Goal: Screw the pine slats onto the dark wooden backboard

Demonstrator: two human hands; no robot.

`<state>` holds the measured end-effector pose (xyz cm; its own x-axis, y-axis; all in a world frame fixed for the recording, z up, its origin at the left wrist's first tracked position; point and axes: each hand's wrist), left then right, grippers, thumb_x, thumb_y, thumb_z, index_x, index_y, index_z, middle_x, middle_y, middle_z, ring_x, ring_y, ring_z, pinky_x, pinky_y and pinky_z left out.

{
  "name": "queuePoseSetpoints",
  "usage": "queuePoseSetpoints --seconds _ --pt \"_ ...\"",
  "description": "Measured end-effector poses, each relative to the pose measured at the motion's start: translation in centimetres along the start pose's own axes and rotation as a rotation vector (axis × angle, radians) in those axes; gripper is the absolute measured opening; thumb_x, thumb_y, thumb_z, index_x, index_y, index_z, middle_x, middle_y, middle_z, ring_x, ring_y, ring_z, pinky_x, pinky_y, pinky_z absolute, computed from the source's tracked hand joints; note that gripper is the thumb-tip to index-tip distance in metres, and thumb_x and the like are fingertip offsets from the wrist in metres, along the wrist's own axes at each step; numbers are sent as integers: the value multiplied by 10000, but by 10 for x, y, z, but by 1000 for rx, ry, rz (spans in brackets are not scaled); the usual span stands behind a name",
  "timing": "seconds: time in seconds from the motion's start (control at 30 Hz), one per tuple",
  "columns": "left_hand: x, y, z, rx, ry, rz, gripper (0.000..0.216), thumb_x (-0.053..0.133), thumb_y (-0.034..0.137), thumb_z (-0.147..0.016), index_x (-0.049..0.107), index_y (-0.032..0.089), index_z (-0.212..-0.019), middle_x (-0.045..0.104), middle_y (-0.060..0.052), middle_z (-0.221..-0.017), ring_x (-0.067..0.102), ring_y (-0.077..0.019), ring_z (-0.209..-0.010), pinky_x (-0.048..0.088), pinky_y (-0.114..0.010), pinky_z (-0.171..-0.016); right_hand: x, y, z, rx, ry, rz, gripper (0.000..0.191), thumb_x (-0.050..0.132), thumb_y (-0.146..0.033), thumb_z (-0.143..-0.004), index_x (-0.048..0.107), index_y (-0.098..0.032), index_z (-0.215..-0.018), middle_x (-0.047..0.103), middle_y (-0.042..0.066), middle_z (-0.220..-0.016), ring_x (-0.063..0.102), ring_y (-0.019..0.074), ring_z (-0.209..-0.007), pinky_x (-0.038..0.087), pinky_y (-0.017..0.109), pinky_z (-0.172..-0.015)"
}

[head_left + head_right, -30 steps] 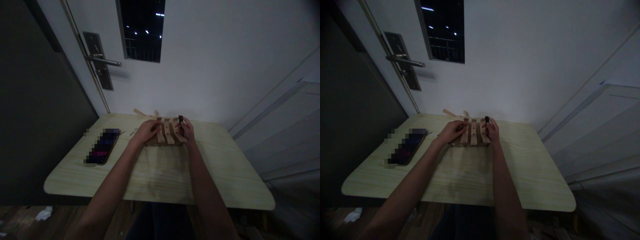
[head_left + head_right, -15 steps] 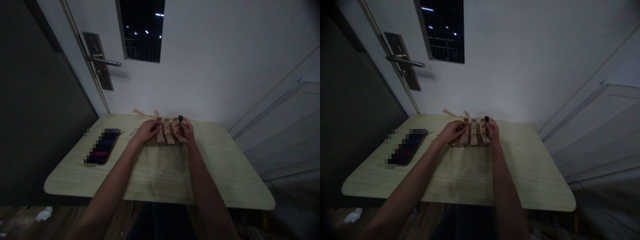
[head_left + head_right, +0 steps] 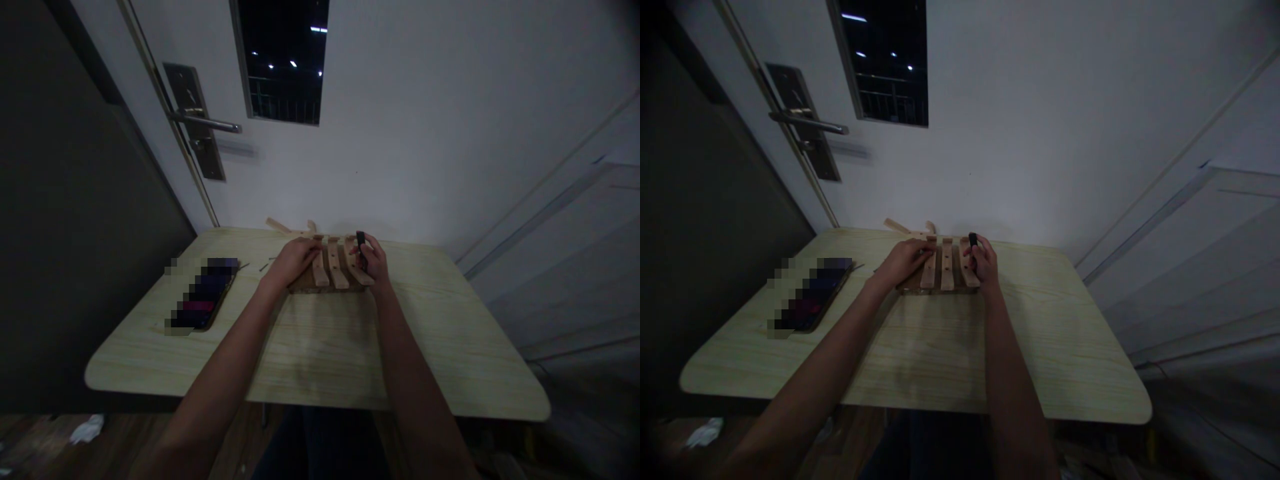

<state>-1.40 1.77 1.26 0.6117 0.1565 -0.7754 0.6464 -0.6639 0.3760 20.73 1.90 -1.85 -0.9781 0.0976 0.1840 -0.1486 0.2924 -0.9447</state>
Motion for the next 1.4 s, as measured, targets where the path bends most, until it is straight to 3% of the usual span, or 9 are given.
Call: queuePoseSetpoints --seconds 0.43,0.6,0.7,0.93,1.13,1.4 --pt "2 0 -2 19 38 -8 133 567 178 -882 685 156 -937 700 -90 -956 647 -221 -929 517 -369 -857 1 -6 2 -51 51 51 486 628 -513 -716 553 -225 -1100 610 -48 -661 418 61 -413 335 196 -396" --pt "3 1 -2 -15 28 4 152 560 191 -884 693 158 -948 711 -92 -972 652 -223 -945 517 -371 -869 -2 -37 5 -250 99 182 391 555 -553 -818 570 -205 -995 708 51 -882 623 125 -710 487 246 -620" --pt "4 1 -2 -26 27 5 148 555 196 -883 689 163 -934 715 -90 -979 656 -224 -939 518 -374 -866 5 -54 2 -332 10 213 377 579 -562 -819 545 -212 -957 734 80 -935 633 139 -748 509 289 -707" --pt "5 1 -1 -82 48 79 167 571 177 -864 620 165 -1024 716 -63 -929 672 -201 -866 526 -319 -789 45 -60 -14 -308 -198 233 438 644 -593 -761 433 -257 -947 719 52 -936 681 172 -829 557 342 -756" --pt "6 0 1 -102 47 106 249 571 147 -846 554 174 -1094 714 -53 -905 681 -185 -815 522 -291 -748 54 -57 -20 -315 -249 364 453 621 -601 -767 421 -255 -980 682 41 -878 683 204 -848 563 406 -792" --pt "6 1 1 -88 50 98 228 559 164 -860 541 178 -1087 716 -55 -912 683 -182 -823 522 -292 -762 56 -57 -22 -347 -293 362 405 608 -574 -801 424 -252 -964 654 32 -856 672 190 -845 563 376 -763"
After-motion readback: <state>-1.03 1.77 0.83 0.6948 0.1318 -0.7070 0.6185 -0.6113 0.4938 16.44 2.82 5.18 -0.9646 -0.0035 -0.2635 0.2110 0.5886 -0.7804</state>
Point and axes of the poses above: each hand's wrist, its own z-axis away from the middle knuckle, its own x-axis out of the palm, y = z × x
